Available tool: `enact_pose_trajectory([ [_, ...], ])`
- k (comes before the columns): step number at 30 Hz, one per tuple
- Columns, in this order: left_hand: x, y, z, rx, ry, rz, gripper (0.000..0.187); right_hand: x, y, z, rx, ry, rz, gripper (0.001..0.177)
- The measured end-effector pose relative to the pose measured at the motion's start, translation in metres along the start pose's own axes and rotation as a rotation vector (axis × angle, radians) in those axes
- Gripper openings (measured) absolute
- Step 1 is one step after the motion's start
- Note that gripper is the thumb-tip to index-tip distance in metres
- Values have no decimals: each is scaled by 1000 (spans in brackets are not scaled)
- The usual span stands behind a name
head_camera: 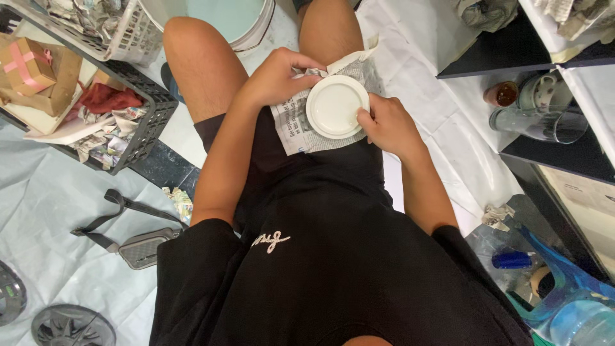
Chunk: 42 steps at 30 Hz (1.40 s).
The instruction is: The person sits on the floor and wraps small glass items, including jars and bowls, with newspaper. They fold the paper around each item and place the wrapped pieces into a white bucket.
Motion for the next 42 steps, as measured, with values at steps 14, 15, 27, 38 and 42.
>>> enact_pose_trajectory([
  [14, -14, 0, 78, 94, 399, -158, 28, 13, 3, -11, 135, 130, 25, 23],
  [15, -15, -6, 85, 133, 451, -132, 28, 16, 1, -10, 131, 103, 0, 24],
  [27, 42, -94, 57, 101, -252, -675, 49, 102, 5, -20, 278, 102, -279, 29],
  [38, 28, -107, 59, 47, -187, -738, 56, 114, 32, -70, 323, 185, -834, 22],
  [42, 25, -109, 62, 54, -197, -721, 55, 45, 57, -3, 420, 555, -198, 20],
])
Point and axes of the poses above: each hand's wrist, its own z-axis away from the middle knuckle, its own y-axis out of the back of the hand, x = y × z, the point moved 9 cm from there along -z, towards the middle knuckle, and after that the axes turned 3 degrees about -x, right-handed, at the moved point
